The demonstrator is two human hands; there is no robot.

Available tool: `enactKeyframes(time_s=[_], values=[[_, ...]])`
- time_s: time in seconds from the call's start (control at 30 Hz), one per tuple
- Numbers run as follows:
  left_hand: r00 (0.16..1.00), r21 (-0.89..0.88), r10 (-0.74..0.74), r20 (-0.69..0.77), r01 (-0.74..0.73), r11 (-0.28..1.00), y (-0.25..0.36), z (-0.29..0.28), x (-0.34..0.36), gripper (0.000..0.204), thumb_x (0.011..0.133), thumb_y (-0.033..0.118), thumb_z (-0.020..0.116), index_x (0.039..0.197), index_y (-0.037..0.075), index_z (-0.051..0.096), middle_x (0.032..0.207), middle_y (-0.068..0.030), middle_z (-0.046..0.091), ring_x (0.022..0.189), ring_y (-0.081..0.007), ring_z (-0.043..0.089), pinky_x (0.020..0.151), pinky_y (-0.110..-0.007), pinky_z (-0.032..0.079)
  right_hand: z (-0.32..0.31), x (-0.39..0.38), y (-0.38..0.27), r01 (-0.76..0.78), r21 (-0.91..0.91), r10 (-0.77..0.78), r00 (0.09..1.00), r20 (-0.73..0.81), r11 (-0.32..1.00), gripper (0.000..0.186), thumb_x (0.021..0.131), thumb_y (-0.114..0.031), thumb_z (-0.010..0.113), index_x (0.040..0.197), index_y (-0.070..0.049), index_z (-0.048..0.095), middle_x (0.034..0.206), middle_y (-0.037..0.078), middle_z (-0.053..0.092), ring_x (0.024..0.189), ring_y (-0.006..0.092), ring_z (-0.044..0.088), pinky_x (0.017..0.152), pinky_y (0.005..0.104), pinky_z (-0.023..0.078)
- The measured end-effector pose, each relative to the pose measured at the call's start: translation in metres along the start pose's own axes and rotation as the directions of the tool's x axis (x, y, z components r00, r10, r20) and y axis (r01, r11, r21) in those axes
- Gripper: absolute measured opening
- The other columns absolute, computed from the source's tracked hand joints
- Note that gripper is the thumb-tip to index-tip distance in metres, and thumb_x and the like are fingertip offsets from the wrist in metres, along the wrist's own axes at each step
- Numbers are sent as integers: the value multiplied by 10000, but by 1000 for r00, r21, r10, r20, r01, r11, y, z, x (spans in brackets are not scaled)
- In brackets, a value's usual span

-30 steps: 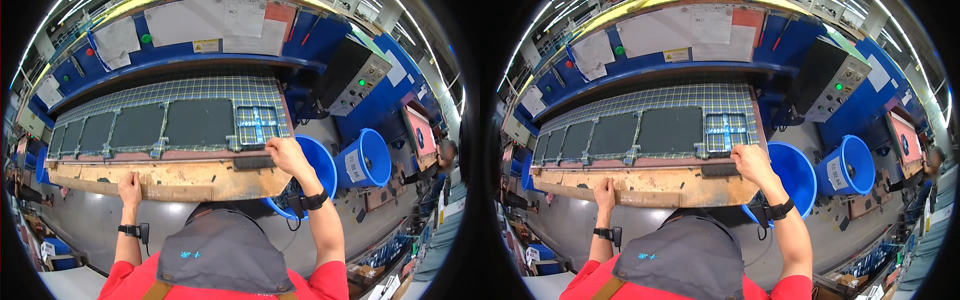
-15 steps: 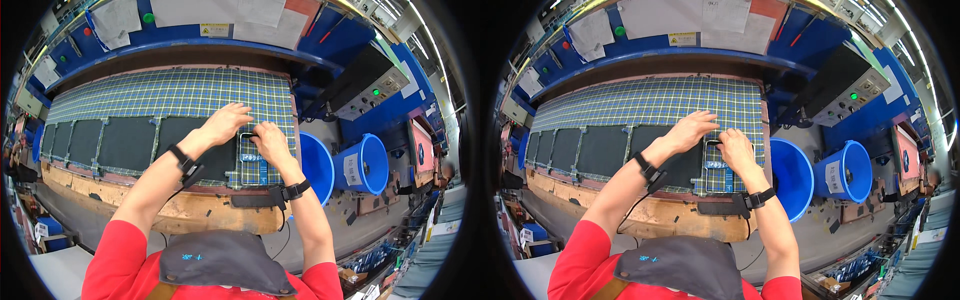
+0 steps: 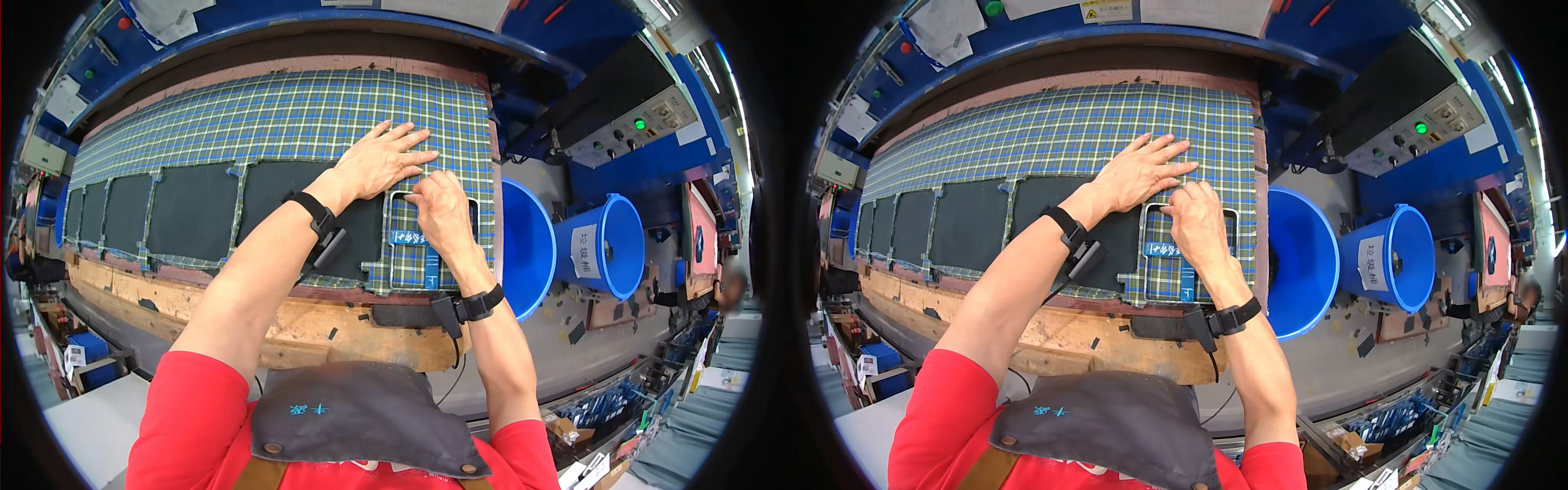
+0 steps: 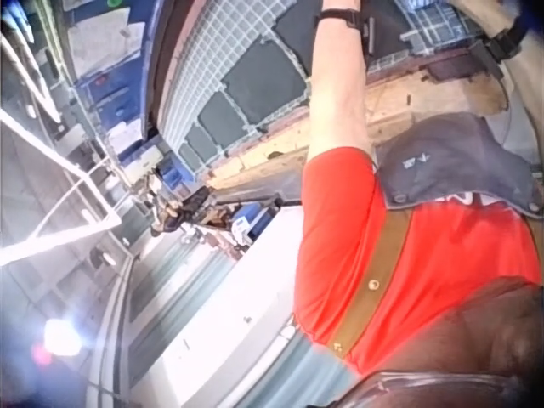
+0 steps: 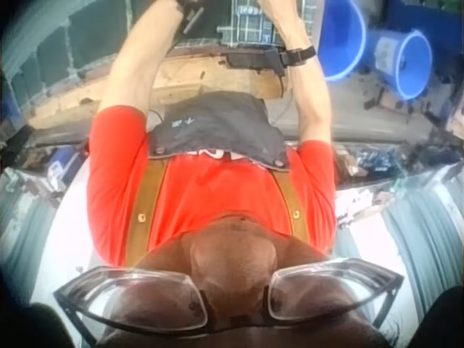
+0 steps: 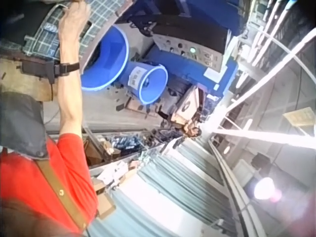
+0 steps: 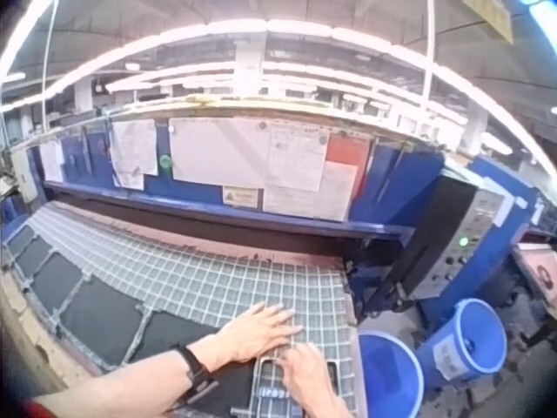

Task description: The recorder uses a calculator to check dimensions, writes on a sticky note, and then uses a metal mold and a mallet to die-cut fabric on a large industrial cutting machine.

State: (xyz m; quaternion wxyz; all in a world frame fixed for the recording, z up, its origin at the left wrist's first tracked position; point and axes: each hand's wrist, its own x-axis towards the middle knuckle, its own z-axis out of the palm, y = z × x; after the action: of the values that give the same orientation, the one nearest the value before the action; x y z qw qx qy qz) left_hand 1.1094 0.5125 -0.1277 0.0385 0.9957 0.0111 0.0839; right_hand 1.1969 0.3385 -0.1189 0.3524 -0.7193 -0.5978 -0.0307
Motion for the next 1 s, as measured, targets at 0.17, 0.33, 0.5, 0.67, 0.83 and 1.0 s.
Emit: enactKeyframes(time_s=[0.17,0.33,0.5,0.67,0.83,1.0], values=[[1000,10,-7,-11,7,1000,-7,-6,1,470,1068,387,444,1528,289,451,1619,-39,369,1496,-286,326,1238,-512,262,-1,9,-4,12,1,-12,999,-29,1000,136,772,-3,774,790,-13,640,805,125,597,774,340,567,703,456,481],[997,67,58,-53,-54,996,11,-11,7,499,1013,376,545,1495,258,495,1584,-68,424,1459,-303,383,1187,-535,312,-27,-10,5,-24,-61,33,989,144,998,62,814,-27,698,872,-28,674,861,158,601,863,370,583,766,487,495],[991,-135,16,-133,-34,990,6,-5,-14,538,1003,359,584,1505,196,478,1573,-111,426,1443,-331,400,1197,-527,307,-84,-22,-21,-85,-21,88,979,186,996,272,842,-61,731,1105,-19,673,1057,156,688,1027,363,640,906,438,522],[810,-343,-138,-570,-82,936,-39,-75,0,465,896,177,739,1329,65,610,1299,-170,644,1246,-376,583,1062,-481,476,-157,-47,-20,-339,-24,340,938,61,940,264,833,-69,750,1086,-12,701,1046,161,718,981,358,686,867,403,553],[424,-688,-641,-639,58,724,-142,-197,-11,283,1060,246,551,1139,-3,661,932,-139,726,881,-193,701,785,-338,560,-184,-71,-33,-496,86,501,863,-60,864,253,832,-10,743,1082,19,711,998,156,729,878,257,720,787,347,568],[534,-960,-803,-265,-65,273,-169,-298,2,612,1085,501,427,1303,-63,523,1089,-220,682,972,-277,705,889,-395,584,-188,-101,-35,-552,150,567,820,-82,820,258,843,2,742,1095,42,705,1002,164,728,834,240,718,767,335,569]])
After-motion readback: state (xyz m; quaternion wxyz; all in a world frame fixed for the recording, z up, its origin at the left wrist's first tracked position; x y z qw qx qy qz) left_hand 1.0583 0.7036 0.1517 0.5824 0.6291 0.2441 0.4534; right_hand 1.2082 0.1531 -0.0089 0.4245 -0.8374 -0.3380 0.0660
